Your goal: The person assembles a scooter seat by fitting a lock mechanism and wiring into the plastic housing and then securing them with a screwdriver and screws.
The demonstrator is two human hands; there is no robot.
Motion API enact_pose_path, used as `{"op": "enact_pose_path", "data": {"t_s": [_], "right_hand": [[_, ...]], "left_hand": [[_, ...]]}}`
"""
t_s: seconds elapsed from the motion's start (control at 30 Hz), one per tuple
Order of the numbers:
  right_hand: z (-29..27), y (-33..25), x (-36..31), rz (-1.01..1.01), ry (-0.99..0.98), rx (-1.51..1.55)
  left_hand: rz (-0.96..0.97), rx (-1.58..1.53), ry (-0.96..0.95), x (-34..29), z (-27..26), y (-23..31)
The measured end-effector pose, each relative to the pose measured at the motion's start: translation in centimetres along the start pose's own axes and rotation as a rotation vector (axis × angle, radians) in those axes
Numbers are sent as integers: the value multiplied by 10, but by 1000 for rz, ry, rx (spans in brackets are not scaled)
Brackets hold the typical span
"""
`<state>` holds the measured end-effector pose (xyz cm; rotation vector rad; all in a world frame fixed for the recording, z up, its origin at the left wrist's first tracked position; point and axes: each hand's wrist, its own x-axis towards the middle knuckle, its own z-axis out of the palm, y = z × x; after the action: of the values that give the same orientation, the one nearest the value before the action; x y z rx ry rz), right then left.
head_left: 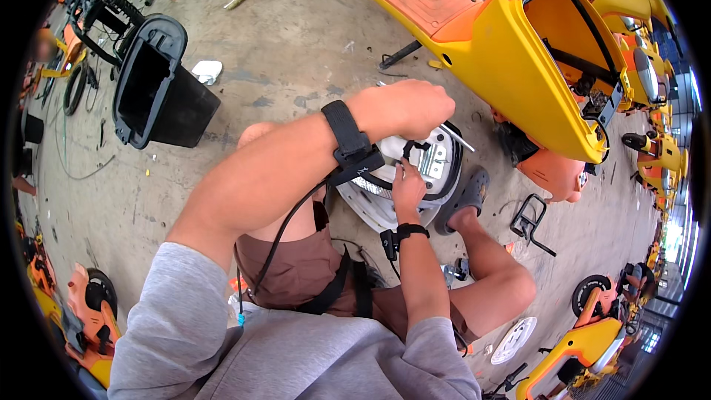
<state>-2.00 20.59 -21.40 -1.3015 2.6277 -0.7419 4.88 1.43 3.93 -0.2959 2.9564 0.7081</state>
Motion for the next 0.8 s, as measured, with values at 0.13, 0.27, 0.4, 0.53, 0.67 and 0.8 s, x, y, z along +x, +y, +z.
{"op": "enact_pose_path", "data": {"t_s": [0.13, 0.27, 0.4, 0.53, 0.67, 0.8], "right_hand": [[-4, 0, 1, -217, 54, 39], [-12, -4, 5, -350, 131, 106], [-4, 0, 9, -189, -102, 39], [1, 7, 8, 81, -138, -140], [6, 12, 2, 144, 21, -87], [7, 7, 3, 238, 65, 10]], "left_hand": [[29, -1, 30, 2, 3, -1], [36, -1, 42, 3, 5, -2], [41, -9, 54, 5, 5, -2], [29, -22, 28, 4, 5, -4], [20, -29, 35, 0, 3, -6], [12, -17, 33, -2, 5, -10]]}}
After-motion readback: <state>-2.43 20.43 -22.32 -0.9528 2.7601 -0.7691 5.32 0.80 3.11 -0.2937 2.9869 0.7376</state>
